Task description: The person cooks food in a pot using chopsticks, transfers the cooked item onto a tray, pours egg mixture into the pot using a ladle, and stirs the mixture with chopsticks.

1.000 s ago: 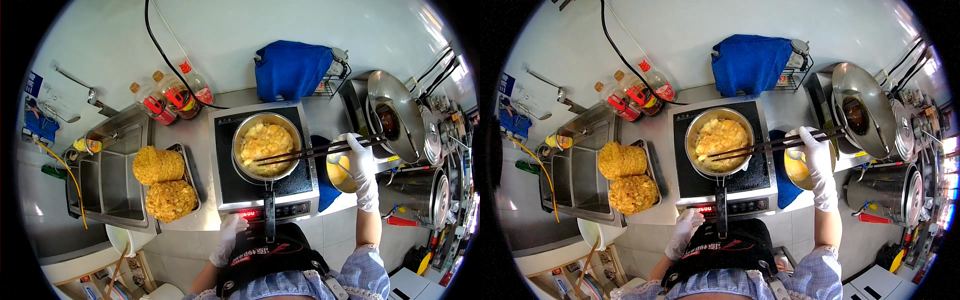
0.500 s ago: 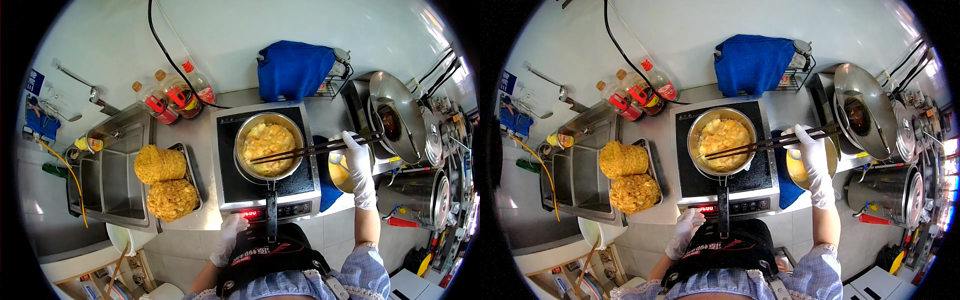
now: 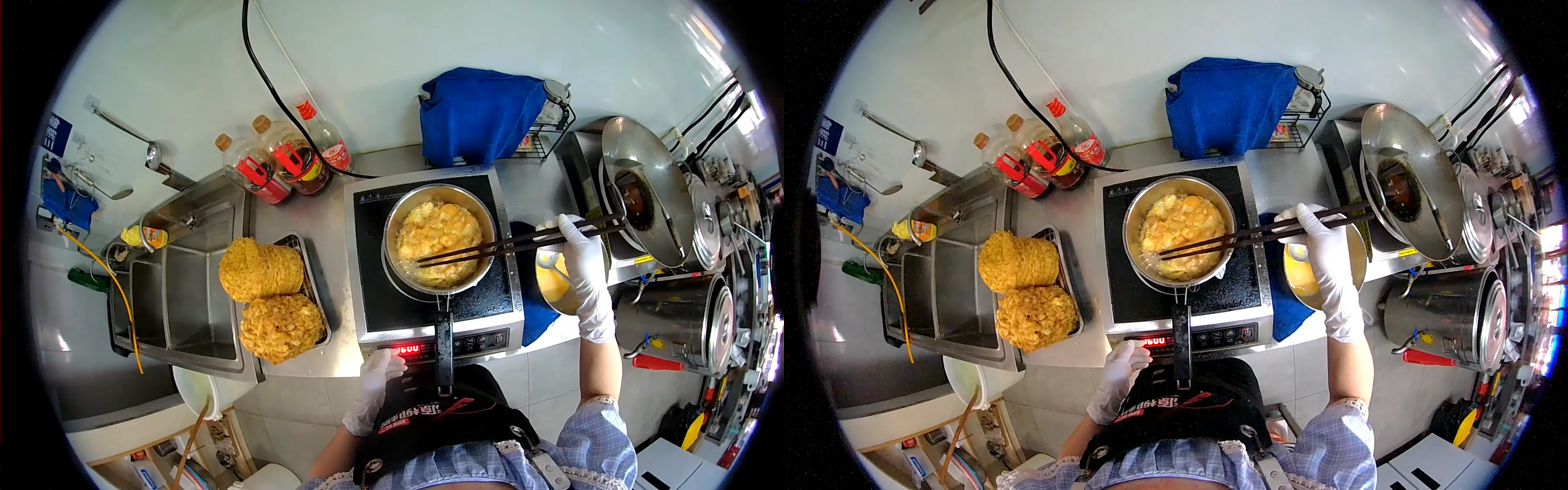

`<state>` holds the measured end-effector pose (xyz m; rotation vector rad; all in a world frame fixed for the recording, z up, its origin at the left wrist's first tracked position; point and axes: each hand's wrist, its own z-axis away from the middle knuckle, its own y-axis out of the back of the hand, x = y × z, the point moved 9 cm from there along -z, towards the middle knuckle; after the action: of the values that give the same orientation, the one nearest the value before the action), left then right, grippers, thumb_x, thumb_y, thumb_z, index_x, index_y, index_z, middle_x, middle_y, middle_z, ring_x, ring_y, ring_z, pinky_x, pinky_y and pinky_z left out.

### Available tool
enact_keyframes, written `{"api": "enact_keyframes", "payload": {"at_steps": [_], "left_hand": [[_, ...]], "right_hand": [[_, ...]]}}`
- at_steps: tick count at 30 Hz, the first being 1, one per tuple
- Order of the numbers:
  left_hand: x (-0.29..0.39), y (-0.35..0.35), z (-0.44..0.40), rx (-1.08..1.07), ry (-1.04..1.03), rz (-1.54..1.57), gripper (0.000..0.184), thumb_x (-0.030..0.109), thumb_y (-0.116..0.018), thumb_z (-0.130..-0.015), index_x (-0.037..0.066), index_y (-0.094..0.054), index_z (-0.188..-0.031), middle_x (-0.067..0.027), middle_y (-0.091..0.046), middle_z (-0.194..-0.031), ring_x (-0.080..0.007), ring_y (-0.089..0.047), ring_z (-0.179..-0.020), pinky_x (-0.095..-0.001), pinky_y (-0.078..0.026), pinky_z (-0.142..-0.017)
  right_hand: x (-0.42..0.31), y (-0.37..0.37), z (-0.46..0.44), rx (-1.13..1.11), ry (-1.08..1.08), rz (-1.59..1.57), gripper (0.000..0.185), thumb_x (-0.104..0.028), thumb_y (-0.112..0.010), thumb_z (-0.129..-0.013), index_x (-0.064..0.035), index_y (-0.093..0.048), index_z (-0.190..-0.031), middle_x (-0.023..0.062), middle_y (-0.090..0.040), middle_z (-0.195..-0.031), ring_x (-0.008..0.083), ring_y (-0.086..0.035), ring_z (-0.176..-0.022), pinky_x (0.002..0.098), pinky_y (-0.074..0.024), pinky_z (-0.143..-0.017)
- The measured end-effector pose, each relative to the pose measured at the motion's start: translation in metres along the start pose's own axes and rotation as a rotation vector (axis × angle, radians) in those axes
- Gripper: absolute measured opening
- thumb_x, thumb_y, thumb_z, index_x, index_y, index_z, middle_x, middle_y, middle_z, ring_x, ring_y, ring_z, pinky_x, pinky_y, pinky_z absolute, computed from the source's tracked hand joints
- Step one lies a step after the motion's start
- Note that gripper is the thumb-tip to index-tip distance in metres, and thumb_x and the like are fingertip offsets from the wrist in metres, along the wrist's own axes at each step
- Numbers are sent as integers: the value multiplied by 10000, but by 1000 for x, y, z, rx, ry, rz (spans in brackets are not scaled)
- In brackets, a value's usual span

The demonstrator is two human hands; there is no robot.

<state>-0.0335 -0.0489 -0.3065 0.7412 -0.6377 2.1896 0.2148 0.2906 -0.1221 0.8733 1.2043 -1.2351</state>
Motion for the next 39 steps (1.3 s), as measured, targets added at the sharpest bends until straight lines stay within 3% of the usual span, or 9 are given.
{"api": "enact_keyframes", "payload": {"at_steps": [8,13,20,39], "left_hand": [[-3,6,2,42,14,-24,297,254,-435,-951,2,-586,-991,-98,-636,-813,-183,-617,-719,-281,-501,-658],[-1,5,7,44,20,-5,294,258,-439,-948,11,-594,-988,-82,-634,-824,-162,-607,-744,-272,-489,-692],[1,8,7,47,22,-5,297,260,-434,-950,10,-588,-994,-84,-635,-835,-165,-611,-747,-271,-489,-694],[-1,12,1,38,12,7,285,249,-451,-944,9,-594,-996,-86,-635,-817,-181,-620,-740,-275,-499,-677]], "right_hand": [[-41,8,3,32,-25,-226,151,-144,-532,-884,-6,-578,-841,110,-614,-780,193,-609,-699,303,-509,-672],[-42,2,-9,-29,-71,-4,165,-159,-550,-880,-16,-595,-812,82,-616,-728,154,-599,-624,250,-497,-604],[-29,-5,-22,-47,-81,49,164,-159,-556,-883,-16,-597,-815,83,-624,-731,151,-607,-623,242,-491,-567],[-51,-3,-13,-63,-13,-54,175,-161,-554,-874,-12,-603,-797,106,-623,-740,185,-620,-669,279,-510,-648]]}}
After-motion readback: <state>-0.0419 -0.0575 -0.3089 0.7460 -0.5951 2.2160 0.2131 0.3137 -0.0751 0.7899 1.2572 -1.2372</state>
